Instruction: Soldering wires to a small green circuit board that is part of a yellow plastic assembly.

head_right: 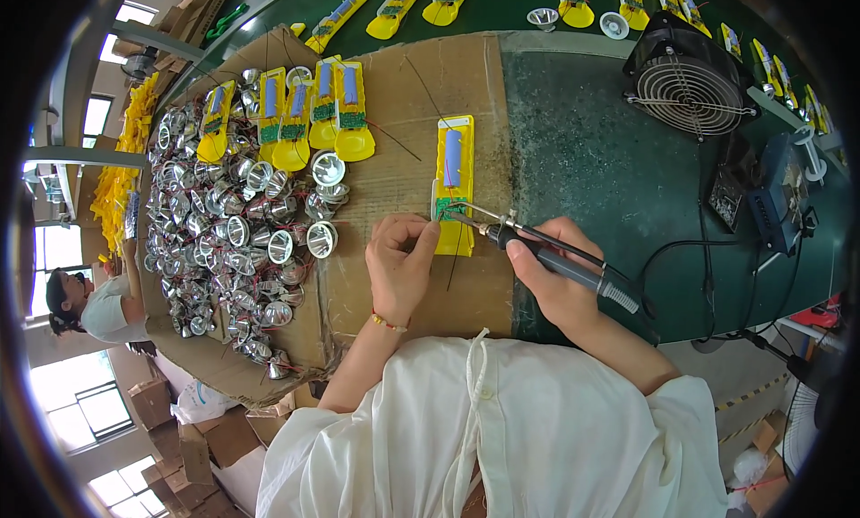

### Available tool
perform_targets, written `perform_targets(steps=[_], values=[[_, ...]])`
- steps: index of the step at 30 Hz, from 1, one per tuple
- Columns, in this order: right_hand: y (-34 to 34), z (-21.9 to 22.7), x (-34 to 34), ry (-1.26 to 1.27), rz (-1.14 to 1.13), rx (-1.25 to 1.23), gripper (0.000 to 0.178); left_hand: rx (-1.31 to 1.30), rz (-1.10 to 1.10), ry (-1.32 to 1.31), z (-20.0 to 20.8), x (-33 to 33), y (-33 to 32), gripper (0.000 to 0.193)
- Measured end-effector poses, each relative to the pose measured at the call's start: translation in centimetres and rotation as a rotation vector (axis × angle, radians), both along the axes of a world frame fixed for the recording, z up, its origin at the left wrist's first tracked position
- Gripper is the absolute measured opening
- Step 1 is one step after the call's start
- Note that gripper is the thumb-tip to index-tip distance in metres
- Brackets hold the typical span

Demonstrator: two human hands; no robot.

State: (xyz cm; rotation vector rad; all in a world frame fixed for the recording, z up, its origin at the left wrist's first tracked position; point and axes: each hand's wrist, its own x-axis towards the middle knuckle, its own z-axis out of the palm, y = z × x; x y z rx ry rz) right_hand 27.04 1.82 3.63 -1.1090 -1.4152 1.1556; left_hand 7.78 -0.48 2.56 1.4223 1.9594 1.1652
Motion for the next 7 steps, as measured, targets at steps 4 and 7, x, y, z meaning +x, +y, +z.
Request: perform_targets(steps=[4, 7], values=[[-0.14, -0.19, -0.23, 0.021, -0.020, -0.015, 0.014, 0.000, 0.003, 0.009, -0.02, 0.00, -0.05, 0.010], [-0.45, -0.52, -0.30, -0.001, -0.054, 0.059, 0.015, 0.006, -0.001, -0.008, -0.12, -0.06, -0.04, 0.010]])
